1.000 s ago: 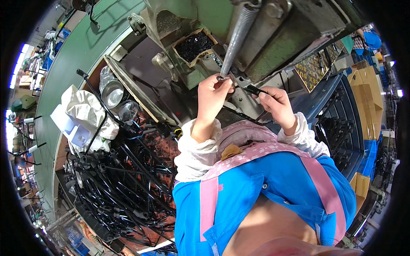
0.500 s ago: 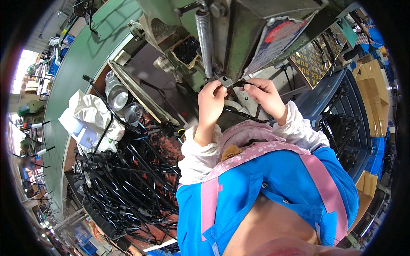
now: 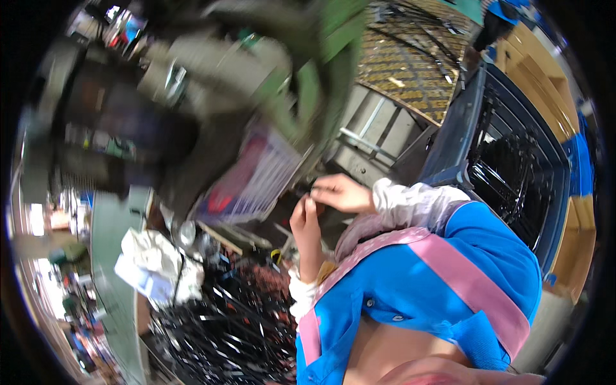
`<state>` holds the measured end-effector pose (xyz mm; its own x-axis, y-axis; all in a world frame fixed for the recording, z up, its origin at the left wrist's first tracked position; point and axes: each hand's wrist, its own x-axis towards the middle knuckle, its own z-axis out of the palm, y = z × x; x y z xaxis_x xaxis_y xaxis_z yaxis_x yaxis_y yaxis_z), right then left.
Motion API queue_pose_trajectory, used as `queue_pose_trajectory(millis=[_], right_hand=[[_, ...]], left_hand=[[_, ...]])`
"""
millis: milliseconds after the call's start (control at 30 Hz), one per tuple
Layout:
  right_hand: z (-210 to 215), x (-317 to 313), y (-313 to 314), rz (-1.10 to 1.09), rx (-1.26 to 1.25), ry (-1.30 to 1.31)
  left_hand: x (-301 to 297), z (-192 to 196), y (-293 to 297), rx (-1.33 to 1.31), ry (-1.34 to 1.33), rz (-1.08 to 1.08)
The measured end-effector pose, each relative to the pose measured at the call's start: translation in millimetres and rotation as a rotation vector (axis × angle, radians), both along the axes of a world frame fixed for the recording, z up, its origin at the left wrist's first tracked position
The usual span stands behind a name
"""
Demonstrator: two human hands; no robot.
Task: The person repeatedly picks up black metal rods from a pile, inserts them into a machine, and operates a lever to process them. After processing, the rods are placed into a blue bin. The person continues this cycle throughout the clip.
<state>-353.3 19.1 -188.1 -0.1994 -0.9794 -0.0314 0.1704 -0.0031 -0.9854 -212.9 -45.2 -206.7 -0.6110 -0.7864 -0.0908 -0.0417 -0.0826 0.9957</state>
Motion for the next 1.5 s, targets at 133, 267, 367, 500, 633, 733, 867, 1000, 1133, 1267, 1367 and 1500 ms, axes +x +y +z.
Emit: queue_pose_trajectory(millis=[133, 267, 367, 500, 633, 733, 867, 1000, 1133, 1267, 1367, 1500], right_hand=[[-3.1, -34.3, 9.2, 0.012, -0.119, 0.466], [-10.6, -115.6, 23.6, -0.092, -0.162, 0.692], [-12.0, -216.1, 38.5, -0.251, 0.091, 0.736], [-6.4, -367.7, 72.9, -0.607, 0.236, 0.754], [-20.4, -520.5, 86.2, -0.983, 0.113, 0.826], [-31.3, -643.6, 86.3, -1.009, 0.164, 0.854], [-85.1, -776.4, 79.4, -1.145, 0.352, 1.057], [-105.5, -876.8, 80.7, -1.152, 0.543, 1.291], [-111.6, -930.4, 62.9, -1.061, 0.765, 1.365], [-99.8, -932.7, 53.8, -0.820, 1.140, 1.198], [-112.3, -944.7, 53.4, -0.807, 1.035, 1.251], [-110.3, -903.3, 44.9, -0.759, 0.881, 1.295]], left_hand=[[-28.6, -3.0, 19.1, 0.242, 0.203, 0.065], [-52.8, 3.0, 28.7, 0.298, 0.186, 0.312], [-51.1, 1.9, 33.2, 0.293, 0.178, 0.367], [-52.0, 10.3, 38.0, 0.292, 0.018, 0.455], [-10.7, -14.7, 28.1, -0.243, -0.498, 0.367], [-18.9, -10.5, 36.4, -0.096, -0.519, 0.677], [66.5, -43.5, 26.2, -0.687, -1.071, 0.935], [-74.6, -5.5, 22.9, -0.311, -1.055, 0.442], [-202.7, 8.2, 32.0, -0.203, -0.954, 0.086], [-324.7, -9.9, 34.3, -0.196, -0.887, 0.090], [-416.5, -18.0, 16.7, -0.250, -0.792, -0.220], [-539.2, -42.8, 19.5, -0.200, -0.583, -0.547]])
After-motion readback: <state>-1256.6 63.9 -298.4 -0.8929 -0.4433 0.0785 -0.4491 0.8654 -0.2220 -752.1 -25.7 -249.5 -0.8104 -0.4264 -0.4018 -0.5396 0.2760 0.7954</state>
